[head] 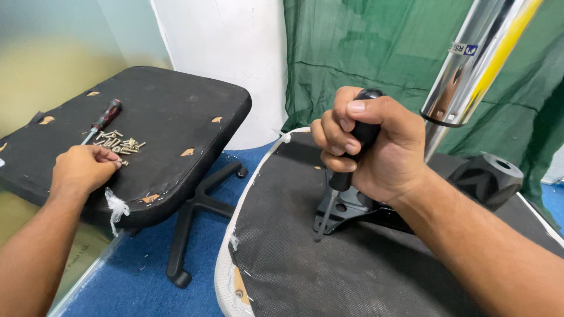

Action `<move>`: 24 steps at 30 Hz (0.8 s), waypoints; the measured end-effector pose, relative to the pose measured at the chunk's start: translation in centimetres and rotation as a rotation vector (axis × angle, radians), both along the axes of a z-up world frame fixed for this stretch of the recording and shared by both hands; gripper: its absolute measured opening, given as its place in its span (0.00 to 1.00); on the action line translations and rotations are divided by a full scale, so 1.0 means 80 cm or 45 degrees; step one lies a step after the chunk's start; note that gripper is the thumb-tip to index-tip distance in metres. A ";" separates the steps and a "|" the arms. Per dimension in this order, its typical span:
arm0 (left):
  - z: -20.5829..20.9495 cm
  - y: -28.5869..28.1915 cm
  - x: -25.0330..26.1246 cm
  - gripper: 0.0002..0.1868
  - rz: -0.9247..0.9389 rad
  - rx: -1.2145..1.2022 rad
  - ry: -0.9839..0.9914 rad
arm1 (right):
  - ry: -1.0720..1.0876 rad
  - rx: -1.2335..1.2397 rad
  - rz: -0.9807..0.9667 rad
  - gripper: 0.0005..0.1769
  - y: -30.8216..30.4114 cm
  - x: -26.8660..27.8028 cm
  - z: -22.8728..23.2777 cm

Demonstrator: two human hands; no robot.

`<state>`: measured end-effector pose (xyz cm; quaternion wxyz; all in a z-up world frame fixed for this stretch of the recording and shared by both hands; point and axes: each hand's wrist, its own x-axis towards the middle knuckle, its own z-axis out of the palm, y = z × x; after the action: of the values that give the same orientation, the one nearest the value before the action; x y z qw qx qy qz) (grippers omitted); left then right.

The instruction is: The person uses a screwdriver to fasten screws into the base of an office chair, securing the central column to the seat. The person works on multiple screw holes around the base, tightening each screw in sequence.

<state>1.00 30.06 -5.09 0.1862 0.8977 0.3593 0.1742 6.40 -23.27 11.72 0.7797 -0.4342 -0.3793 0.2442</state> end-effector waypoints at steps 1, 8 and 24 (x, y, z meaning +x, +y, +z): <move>0.000 0.001 -0.001 0.10 -0.016 0.007 -0.006 | -0.003 0.005 -0.012 0.15 -0.001 0.000 0.000; 0.006 0.002 -0.004 0.19 -0.107 -0.083 0.039 | -0.039 -0.009 -0.071 0.15 -0.003 -0.005 -0.005; -0.012 0.036 -0.048 0.11 0.190 -0.338 -0.354 | -0.138 0.024 -0.025 0.15 -0.015 -0.017 -0.006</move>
<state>-2.84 32.96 -6.03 0.3373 0.8035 0.4154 0.2608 5.01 -24.50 11.21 0.7643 -0.4432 -0.4191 0.2092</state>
